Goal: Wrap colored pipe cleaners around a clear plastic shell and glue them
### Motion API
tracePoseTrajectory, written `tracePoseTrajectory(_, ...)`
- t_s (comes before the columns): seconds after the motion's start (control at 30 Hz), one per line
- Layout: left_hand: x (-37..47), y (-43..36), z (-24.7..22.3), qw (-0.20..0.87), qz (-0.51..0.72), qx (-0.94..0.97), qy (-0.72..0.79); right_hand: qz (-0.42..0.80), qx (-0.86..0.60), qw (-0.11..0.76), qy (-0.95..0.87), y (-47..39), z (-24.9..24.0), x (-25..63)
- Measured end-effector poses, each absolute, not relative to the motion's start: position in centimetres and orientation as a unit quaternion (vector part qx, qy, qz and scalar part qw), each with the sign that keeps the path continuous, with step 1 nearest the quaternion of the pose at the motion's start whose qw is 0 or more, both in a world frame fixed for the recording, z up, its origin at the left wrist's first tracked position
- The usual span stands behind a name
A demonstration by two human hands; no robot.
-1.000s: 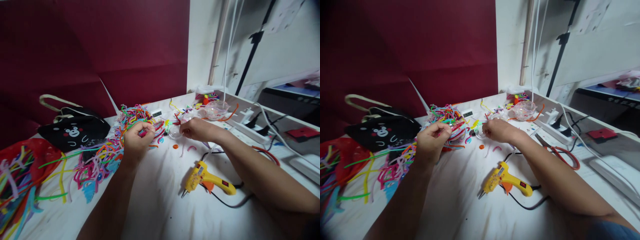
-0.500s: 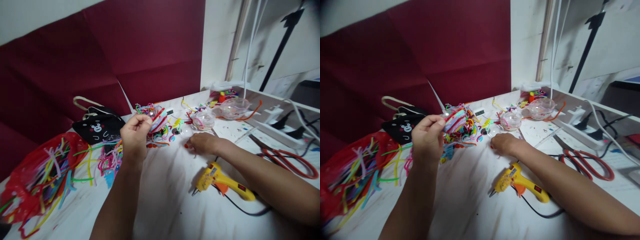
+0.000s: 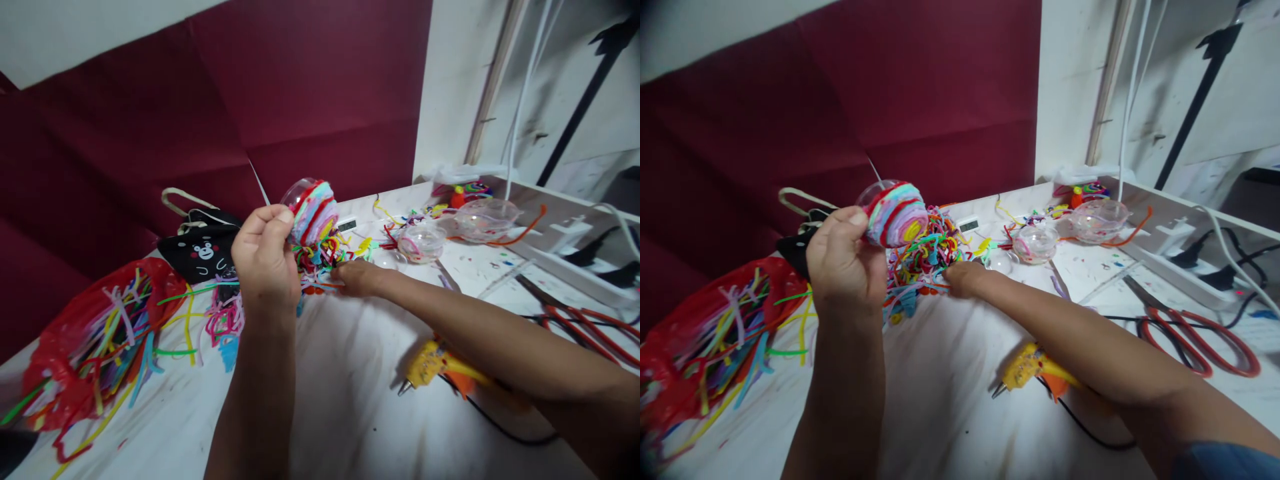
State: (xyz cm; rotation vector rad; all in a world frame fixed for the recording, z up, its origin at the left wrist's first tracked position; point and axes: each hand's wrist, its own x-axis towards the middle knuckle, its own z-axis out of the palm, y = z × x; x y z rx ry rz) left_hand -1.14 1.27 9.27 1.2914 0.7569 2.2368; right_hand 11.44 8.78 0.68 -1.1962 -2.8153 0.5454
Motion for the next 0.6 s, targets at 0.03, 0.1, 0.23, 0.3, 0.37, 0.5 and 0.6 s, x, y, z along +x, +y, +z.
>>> tracePoseTrajectory(0.03,-1.1,1.0,9.4,0.222,0.812,0.465,0.273,0.175,-0.387,0.008,-0.905,9.0,0.4,10.8)
tracePoseTrajectory(0.1,-1.1,0.7,9.7,0.216,0.82,0.458,0.266,0.177,-0.39,0.005,-0.903,9.2,0.2,10.3)
tracePoseTrajectory(0.23,-1.1,0.5,10.1,0.214,0.826,0.448,0.266,0.202,-0.383,0.051,-0.9,9.3,1.3,12.3)
tracePoseTrajectory(0.3,-0.9,0.7,10.0,0.227,0.823,0.444,0.273,0.226,-0.383,0.088,-0.891,9.2,2.3,14.5)
tracePoseTrajectory(0.37,-0.7,1.0,9.7,0.239,0.818,0.44,0.282,0.257,-0.392,0.128,-0.874,9.1,3.1,16.8)
tracePoseTrajectory(0.5,-0.1,1.8,8.7,0.251,0.805,0.448,0.298,0.325,-0.42,0.2,-0.823,8.5,3.7,20.8)
tracePoseTrajectory(0.6,0.1,2.6,7.7,0.28,0.778,0.468,0.313,0.358,-0.443,0.246,-0.784,7.9,3.5,22.6)
